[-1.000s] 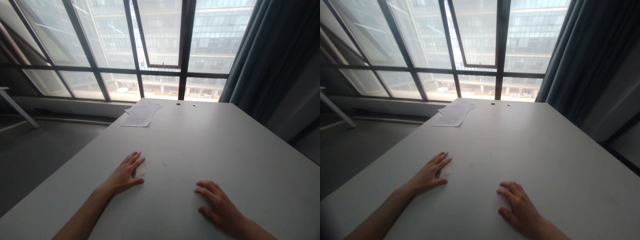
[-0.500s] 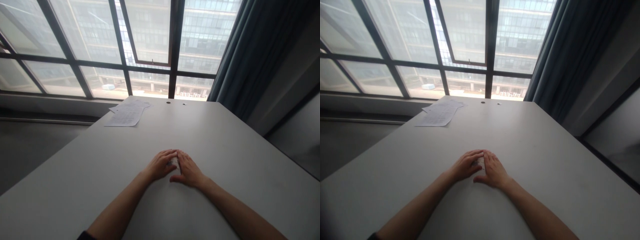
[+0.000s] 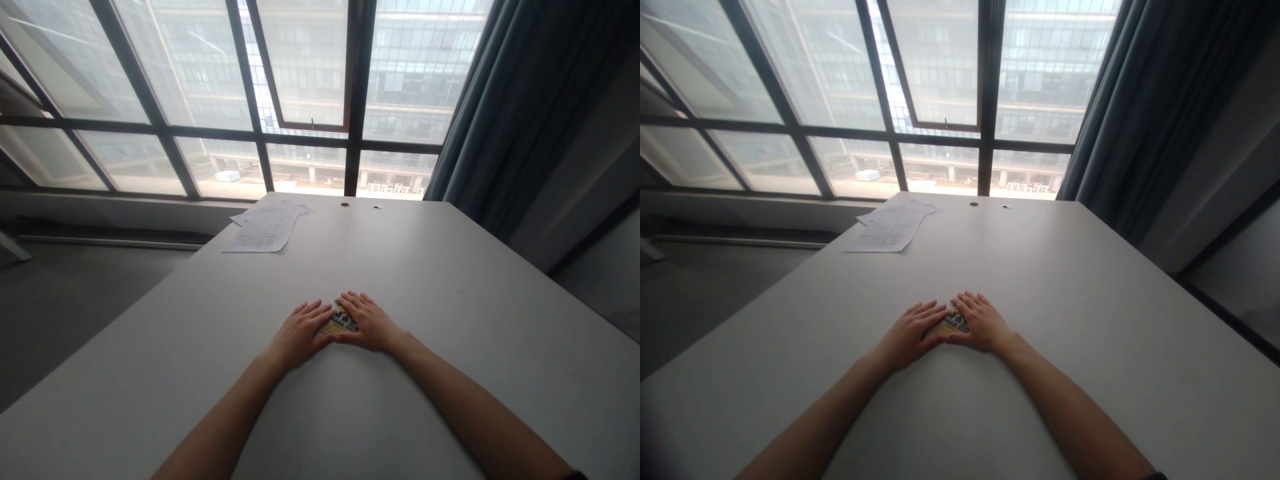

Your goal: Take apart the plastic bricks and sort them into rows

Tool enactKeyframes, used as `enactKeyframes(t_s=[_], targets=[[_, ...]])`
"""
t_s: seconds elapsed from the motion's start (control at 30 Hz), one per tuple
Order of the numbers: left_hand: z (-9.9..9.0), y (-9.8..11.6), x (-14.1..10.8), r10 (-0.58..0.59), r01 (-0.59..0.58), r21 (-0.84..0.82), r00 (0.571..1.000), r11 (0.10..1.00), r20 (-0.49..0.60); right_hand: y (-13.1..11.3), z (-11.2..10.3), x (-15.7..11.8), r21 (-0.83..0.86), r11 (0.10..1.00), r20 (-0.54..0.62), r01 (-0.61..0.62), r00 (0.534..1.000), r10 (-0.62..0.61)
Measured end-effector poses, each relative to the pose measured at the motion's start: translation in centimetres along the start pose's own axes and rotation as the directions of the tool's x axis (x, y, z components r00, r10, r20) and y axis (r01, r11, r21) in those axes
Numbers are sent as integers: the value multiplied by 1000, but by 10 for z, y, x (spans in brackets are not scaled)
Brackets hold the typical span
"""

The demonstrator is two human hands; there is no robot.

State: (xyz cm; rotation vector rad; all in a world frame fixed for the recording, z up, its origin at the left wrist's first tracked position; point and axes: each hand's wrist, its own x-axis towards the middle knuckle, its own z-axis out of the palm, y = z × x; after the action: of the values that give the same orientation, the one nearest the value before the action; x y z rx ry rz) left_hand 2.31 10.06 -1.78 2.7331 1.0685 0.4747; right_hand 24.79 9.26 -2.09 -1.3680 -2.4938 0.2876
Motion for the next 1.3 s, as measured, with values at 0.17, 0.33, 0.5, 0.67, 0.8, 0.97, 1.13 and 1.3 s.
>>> enactKeyframes(t_s=[0.17,0.33,0.5,0.67,0.8,0.97,1.13,1.3], targets=[[-4,-1,-3,-5,5,9,998,1000,-67,1,0,-6,3,1000,-50,-22,999,22],[-10,-12,-8,-44,47,17,989,999,-143,-4,0,-28,-31,996,-116,-88,990,84],[-6,-12,-3,-19,25,30,983,999,-183,-9,0,-37,-6,990,-274,-144,952,137],[-5,-4,-2,-51,71,83,972,994,-229,-10,-2,-38,26,986,-381,-167,910,165],[-8,7,-3,-108,153,134,949,979,-297,-11,-2,-42,49,983,-442,-178,879,181],[-6,25,-1,-164,232,198,937,952,-307,-12,-1,-42,48,985,-456,-165,874,168],[-1,24,2,-142,205,176,938,963,-316,-9,-1,-41,61,990,-445,-127,885,141],[-8,24,-6,8,67,160,905,985,-425,-17,-7,-41,322,944,-457,-74,861,223]])
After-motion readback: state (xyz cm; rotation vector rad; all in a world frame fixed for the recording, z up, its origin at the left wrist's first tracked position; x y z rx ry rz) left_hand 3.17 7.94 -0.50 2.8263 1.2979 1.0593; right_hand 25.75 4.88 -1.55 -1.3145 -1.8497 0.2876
